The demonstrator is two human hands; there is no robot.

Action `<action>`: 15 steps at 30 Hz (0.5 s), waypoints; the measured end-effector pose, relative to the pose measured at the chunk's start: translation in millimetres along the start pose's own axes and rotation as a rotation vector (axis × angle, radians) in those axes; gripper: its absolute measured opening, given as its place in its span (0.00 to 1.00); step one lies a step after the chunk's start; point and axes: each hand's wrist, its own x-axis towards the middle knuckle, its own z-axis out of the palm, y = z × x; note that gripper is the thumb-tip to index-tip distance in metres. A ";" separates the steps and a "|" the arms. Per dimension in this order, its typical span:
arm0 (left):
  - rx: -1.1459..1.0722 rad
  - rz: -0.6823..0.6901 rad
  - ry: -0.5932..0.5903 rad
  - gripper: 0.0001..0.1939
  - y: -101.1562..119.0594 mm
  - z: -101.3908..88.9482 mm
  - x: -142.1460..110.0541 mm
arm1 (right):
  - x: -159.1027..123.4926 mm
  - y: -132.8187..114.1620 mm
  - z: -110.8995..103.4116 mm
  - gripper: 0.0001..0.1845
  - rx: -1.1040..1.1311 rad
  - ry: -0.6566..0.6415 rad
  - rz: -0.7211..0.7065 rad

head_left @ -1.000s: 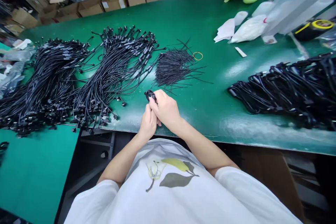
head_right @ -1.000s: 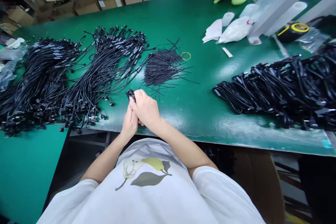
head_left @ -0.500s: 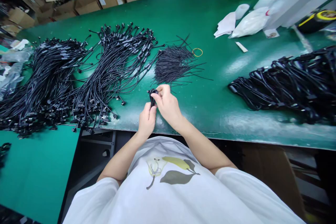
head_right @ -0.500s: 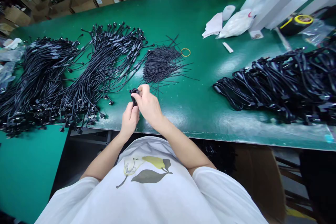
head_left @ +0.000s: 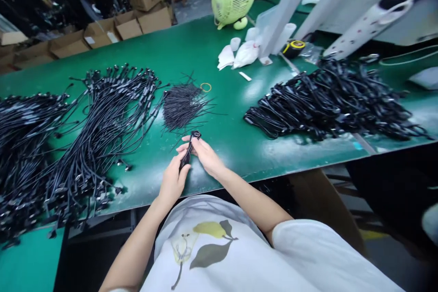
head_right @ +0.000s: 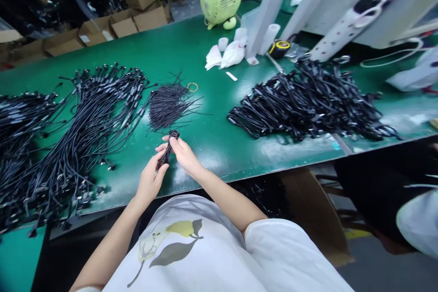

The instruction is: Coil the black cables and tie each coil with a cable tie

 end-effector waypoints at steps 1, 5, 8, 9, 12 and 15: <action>-0.010 -0.006 0.005 0.20 1.4 2.4 2.1 | -1.1 -0.2 -3.4 0.26 0.000 -0.009 -0.008; 0.020 0.067 -0.093 0.23 9.3 9.8 7.0 | -2.4 -13.8 -28.5 0.19 -0.224 -0.022 -0.016; 0.079 0.163 -0.235 0.24 4.3 4.4 1.9 | -6.1 -62.1 -79.7 0.20 -0.606 0.164 -0.034; 0.097 0.164 -0.236 0.23 -1.5 0.1 -0.8 | -11.1 -86.5 -102.6 0.21 -0.797 0.321 -0.068; 0.115 0.076 -0.162 0.18 -24.8 -16.7 -9.0 | -35.0 -166.4 -175.3 0.25 -1.227 0.848 -0.167; 0.131 -0.028 -0.091 0.16 -41.5 -34.1 -15.6 | -52.2 -219.1 -231.6 0.37 -1.577 1.274 -0.130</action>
